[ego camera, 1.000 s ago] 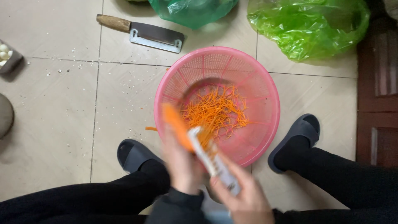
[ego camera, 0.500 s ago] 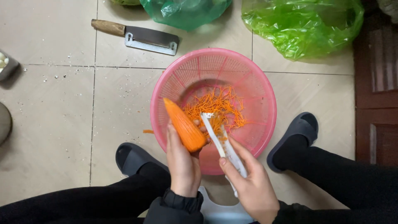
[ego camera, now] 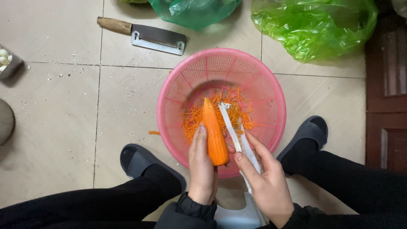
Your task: Shredding a carrot into a pink basket using a manual shredder and then handling cabbages.
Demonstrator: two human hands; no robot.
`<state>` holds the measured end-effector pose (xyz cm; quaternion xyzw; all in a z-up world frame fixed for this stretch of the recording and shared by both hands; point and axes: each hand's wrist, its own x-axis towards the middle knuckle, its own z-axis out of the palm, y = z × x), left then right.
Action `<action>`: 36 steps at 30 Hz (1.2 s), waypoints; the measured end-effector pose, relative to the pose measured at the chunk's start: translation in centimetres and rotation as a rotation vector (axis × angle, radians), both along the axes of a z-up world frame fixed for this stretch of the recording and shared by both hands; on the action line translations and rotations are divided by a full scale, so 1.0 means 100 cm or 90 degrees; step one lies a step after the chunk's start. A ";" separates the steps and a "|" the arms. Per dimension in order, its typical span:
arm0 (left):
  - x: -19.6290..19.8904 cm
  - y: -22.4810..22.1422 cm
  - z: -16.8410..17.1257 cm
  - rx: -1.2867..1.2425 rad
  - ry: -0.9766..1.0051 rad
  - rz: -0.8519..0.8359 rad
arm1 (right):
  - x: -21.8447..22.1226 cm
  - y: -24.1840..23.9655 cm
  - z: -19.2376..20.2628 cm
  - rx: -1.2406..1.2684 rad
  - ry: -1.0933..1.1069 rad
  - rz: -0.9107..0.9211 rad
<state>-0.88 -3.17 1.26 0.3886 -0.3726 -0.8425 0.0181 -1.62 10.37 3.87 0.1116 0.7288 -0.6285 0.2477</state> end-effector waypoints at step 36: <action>0.024 0.038 -0.045 -0.214 -0.078 -0.055 | -0.013 0.015 -0.011 0.118 0.010 0.070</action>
